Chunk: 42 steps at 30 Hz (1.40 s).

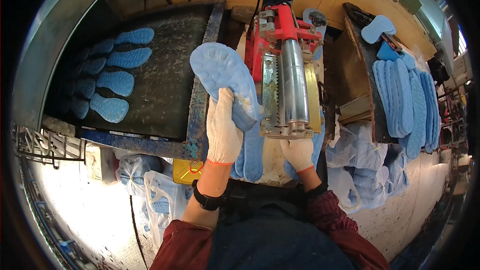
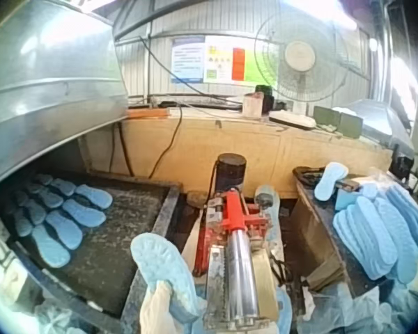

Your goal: Apply adhesive to the edges of blue shoe soles using a roller machine and organize them on a work surface.

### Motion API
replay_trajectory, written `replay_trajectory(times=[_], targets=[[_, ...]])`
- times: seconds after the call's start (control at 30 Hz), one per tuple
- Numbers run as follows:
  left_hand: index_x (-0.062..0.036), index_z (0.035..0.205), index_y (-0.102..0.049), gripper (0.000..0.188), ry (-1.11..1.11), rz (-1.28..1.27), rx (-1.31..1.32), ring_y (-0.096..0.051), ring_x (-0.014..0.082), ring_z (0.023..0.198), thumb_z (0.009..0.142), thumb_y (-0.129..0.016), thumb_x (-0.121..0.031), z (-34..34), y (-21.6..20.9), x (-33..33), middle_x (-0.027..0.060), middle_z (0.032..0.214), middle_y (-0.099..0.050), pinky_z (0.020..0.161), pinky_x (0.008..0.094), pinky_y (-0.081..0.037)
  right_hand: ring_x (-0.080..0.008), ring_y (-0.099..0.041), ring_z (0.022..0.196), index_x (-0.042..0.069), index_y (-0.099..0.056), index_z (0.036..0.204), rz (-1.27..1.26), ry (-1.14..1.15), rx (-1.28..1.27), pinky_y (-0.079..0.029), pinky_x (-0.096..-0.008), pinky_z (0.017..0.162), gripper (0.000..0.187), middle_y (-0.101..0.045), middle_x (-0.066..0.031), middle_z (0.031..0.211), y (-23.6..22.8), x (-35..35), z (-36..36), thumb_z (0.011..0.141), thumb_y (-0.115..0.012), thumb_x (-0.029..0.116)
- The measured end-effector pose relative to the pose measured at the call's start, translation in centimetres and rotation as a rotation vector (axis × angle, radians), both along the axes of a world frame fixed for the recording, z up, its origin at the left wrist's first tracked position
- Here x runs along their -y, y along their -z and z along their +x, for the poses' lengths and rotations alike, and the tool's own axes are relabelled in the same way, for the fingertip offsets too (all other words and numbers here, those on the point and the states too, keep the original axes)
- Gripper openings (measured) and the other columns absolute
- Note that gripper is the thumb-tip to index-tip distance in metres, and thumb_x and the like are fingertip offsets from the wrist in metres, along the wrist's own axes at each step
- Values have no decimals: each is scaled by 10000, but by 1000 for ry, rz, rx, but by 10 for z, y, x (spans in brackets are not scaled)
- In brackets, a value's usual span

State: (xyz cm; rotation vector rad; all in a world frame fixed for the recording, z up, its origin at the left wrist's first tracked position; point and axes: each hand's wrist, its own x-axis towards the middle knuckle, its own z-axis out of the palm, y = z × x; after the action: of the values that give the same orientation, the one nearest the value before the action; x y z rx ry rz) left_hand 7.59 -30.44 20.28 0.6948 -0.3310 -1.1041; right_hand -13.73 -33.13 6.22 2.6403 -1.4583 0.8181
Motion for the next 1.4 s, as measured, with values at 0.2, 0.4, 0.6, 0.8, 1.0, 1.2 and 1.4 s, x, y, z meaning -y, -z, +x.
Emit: replay_trajectory(times=[0.2,0.4,0.6,0.8,1.0,1.2,1.4], targets=[[-55,1136,-537,242,8,105,-7,-625,215,887,1021,-501,-264,21,12,-20,74,984,-601,791,356,-530,-341,-617,680,86,-708,813,22,-15,16,-494,-438,645,179,-662,-123,766,6,0,-3,802,-638,250],[-55,1302,-506,371,-102,179,62,-635,216,933,1018,-510,-293,66,-4,-59,88,1090,-630,842,375,-532,-360,-627,765,71,-702,850,123,-17,13,-497,-450,687,165,-677,-140,845,-1,-3,-3,815,-633,217],[-5,1340,-455,432,40,217,153,-600,204,1092,1006,-530,-267,62,-13,-105,98,1199,-603,933,359,-496,-323,-657,900,63,-623,1197,200,-496,408,-509,-406,814,303,-670,-145,1043,-50,-33,35,908,-570,133],[25,1357,-445,427,559,83,605,-528,134,1124,991,-532,-179,38,-29,-132,60,1244,-573,978,306,-445,-266,-626,1048,23,-445,1415,870,-708,535,-469,-315,913,443,-629,-142,1191,-123,-75,50,989,-473,144],[55,1177,-514,401,549,175,1022,-650,280,953,998,-529,-303,9,-27,-129,182,964,-648,833,361,-493,-264,-526,1204,-34,-390,1428,1013,-746,731,-407,-365,1015,586,-533,-132,1342,-162,-90,33,933,-542,241],[53,1078,-518,385,841,165,1512,-644,409,874,986,-520,-321,-5,-32,-119,226,877,-626,729,463,-488,-172,-602,1092,-31,-505,1324,951,-613,947,-469,-319,947,576,-627,-100,1199,-168,-99,13,793,-687,100],[47,1406,-364,501,960,-58,629,-472,349,1314,923,-486,-8,13,-43,-105,252,1364,-507,1085,424,-372,-223,-626,975,-6,-526,1239,951,-476,1606,-516,-364,880,484,-616,-101,1062,-188,-81,-17,758,-570,-25]])
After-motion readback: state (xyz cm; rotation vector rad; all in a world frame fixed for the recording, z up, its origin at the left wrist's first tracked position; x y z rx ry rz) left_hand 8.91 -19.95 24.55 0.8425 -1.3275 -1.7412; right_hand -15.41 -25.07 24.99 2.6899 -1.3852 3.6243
